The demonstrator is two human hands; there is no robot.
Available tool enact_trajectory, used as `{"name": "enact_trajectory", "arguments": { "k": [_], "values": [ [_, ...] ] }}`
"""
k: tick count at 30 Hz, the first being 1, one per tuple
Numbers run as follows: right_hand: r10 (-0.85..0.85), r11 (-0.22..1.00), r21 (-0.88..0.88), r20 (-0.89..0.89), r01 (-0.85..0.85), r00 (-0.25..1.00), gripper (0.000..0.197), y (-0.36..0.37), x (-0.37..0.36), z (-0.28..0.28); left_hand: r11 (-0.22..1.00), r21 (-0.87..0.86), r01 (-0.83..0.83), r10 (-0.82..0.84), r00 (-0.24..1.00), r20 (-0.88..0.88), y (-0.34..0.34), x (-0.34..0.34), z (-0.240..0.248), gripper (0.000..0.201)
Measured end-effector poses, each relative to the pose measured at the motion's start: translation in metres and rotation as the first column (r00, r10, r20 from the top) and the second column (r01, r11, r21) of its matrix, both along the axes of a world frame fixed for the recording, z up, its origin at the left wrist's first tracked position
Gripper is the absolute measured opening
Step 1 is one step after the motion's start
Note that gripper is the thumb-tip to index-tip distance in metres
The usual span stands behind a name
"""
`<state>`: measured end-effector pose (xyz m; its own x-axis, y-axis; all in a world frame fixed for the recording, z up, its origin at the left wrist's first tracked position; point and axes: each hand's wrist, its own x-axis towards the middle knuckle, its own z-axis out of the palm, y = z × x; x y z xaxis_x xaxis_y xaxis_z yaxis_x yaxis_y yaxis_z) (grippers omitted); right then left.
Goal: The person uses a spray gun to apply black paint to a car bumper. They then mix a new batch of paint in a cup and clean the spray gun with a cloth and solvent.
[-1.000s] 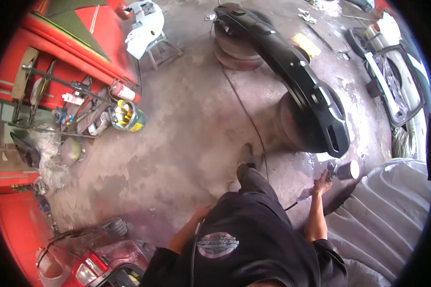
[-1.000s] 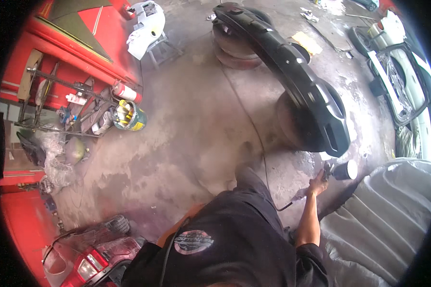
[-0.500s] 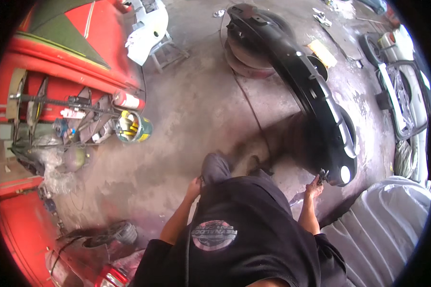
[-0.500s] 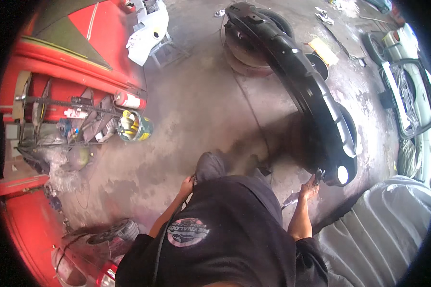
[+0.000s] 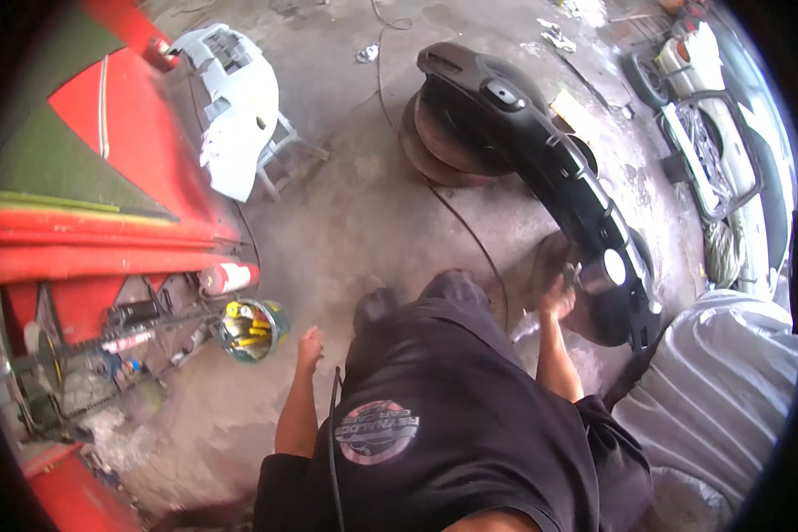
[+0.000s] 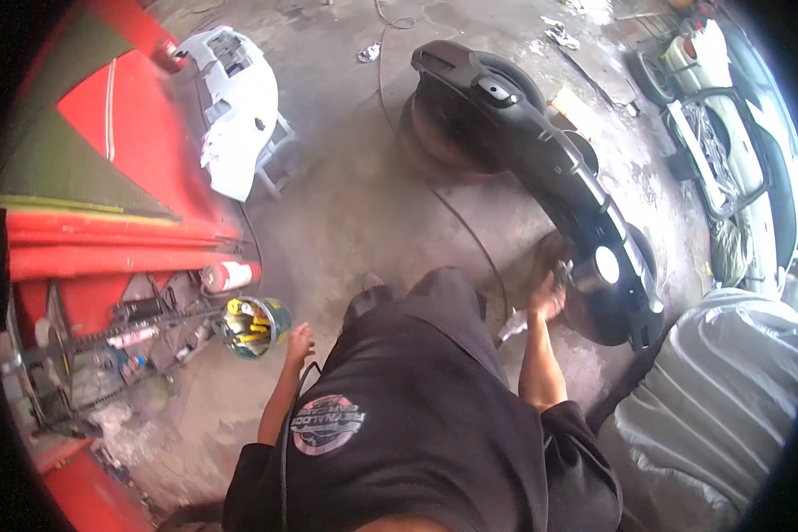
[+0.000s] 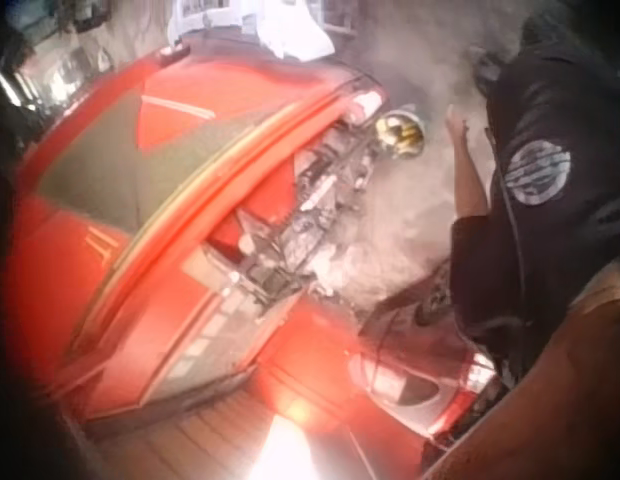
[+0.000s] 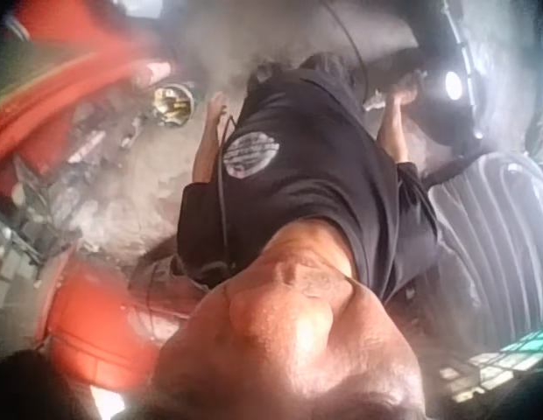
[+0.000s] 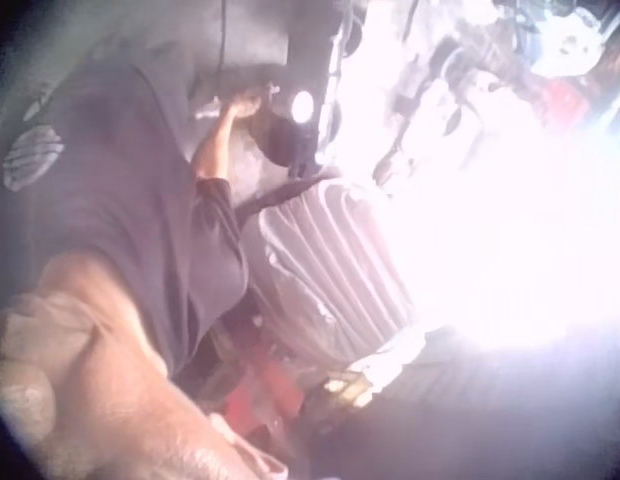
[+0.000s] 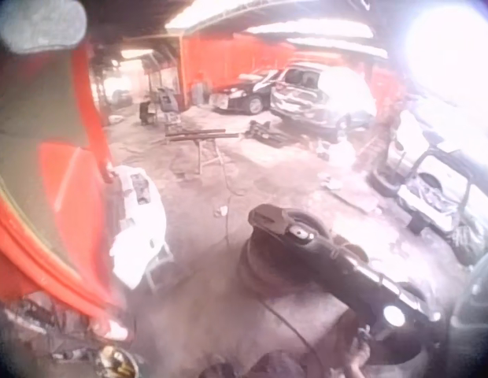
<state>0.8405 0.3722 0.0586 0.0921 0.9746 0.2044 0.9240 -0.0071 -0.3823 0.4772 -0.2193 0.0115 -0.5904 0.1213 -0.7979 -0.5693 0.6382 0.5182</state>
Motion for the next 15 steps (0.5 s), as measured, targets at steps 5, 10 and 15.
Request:
{"name": "enact_trajectory", "arguments": {
  "k": [5,10,15],
  "values": [
    [0.126,0.978,-0.130,-0.247,-0.162,0.961,0.050,0.009,-0.242,0.053,1.000,0.006,-0.006,0.006,0.997,-0.076,0.009,-0.149,0.008,0.049],
    [0.197,0.953,-0.131,-0.413,-0.272,0.889,0.037,0.050,-0.470,0.056,0.976,0.035,0.215,-0.206,0.964,-0.169,0.090,-0.241,-0.006,0.041],
    [0.322,0.889,-0.192,-0.382,-0.415,0.866,0.036,0.092,-0.663,0.058,0.819,0.089,0.567,-0.502,0.783,-0.367,0.142,-0.307,-0.024,0.039]
  ]
}}
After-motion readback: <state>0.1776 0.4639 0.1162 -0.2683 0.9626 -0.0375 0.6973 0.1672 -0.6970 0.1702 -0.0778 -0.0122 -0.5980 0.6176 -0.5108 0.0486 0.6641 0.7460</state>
